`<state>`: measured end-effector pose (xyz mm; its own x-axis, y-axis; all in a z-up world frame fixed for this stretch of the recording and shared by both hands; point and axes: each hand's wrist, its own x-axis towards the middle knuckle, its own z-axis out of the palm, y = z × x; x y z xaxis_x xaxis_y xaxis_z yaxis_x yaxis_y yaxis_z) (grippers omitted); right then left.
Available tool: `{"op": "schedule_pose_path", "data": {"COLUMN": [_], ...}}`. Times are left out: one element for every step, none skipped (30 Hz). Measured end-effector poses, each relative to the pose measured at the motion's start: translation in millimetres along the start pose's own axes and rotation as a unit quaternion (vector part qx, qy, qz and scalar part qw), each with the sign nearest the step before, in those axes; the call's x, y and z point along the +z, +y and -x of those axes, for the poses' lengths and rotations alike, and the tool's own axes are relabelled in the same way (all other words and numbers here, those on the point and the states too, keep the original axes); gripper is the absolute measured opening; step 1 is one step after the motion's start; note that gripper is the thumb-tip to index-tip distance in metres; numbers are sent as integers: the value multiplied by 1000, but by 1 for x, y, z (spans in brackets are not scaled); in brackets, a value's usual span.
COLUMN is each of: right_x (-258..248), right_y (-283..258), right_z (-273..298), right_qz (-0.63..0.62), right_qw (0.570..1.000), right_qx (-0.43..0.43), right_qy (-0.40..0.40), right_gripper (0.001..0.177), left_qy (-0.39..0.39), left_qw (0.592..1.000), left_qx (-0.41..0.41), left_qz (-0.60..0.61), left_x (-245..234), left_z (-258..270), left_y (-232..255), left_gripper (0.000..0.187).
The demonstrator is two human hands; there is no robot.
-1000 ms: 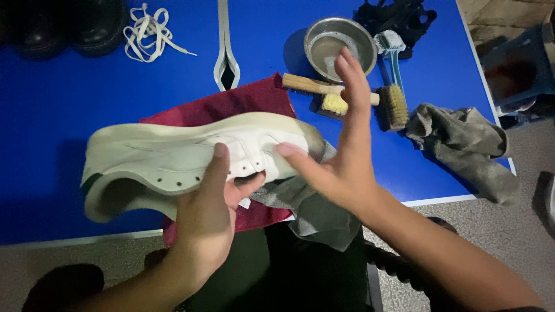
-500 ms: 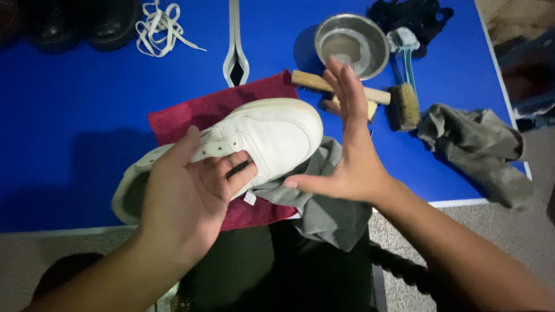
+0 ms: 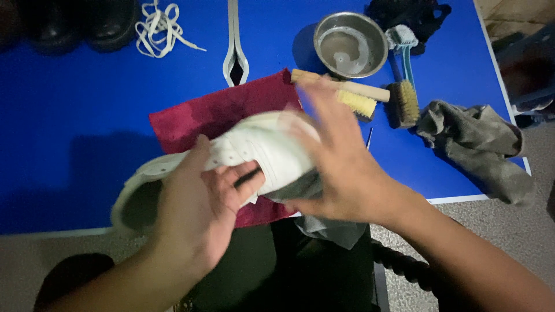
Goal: The person wipes a white sneaker with a gray cloth, then dips the cloth into a metal bowl of soapy water and continues wiping the shoe. They switch to a yellow brush and scrub the shoe's upper and sole areas.
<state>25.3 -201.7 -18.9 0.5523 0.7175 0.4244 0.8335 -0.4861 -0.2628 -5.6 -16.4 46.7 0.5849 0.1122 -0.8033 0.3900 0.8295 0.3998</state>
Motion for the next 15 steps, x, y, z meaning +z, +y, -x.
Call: {"op": "schedule_pose_path", "data": {"right_x": [-5,-9,-13,-13,-14,-14,-8,-2,5,8,9,11,2,-7,-16], "right_y": [-2,-3,-6,0,6,13,20,27,33,33,31,30,25,19,14], "right_z": [-2,-3,-4,-6,-7,-9,-4,1,6,6,7,8,4,0,-6], "right_qz": [1,-67,-137,-138,-140,-142,-141,-57,28,27,21,14,14,6,-3], "right_qw": [1000,998,990,990,986,980,980,964,917,918,916,914,914,919,924], "right_qx": [0,17,34,33,82,130,128,164,196,195,194,193,194,213,228], "right_qy": [2,3,1,0,-24,-49,-48,-200,-346,-345,-350,-356,-356,-332,-308], "right_gripper": [103,108,114,114,114,114,114,104,96,96,60,25,25,26,30], "left_qy": [-1,-32,-60,-58,-37,-15,-16,-15,-13,-12,-5,2,1,-20,-41], "left_qw": [1000,999,998,998,998,998,997,997,997,996,996,996,996,995,992], "left_qx": [2,17,30,30,45,59,61,66,72,73,79,86,85,100,117], "left_qz": [-1,1,4,5,18,32,33,37,41,41,37,33,32,23,15], "left_x": [-6,-11,-19,-17,-15,-12,-12,-12,-13,-14,-15,-16,-21,-26,-32], "left_z": [-8,-16,-23,-22,-22,-23,-26,-29,-32,-35,-38,-42,-50,-58,-66], "left_y": [1,2,3,6,9,12,13,14,16,17,17,16,15,14,14], "left_gripper": [35,36,38,38,34,31,31,31,31,31,39,48,48,52,57]}}
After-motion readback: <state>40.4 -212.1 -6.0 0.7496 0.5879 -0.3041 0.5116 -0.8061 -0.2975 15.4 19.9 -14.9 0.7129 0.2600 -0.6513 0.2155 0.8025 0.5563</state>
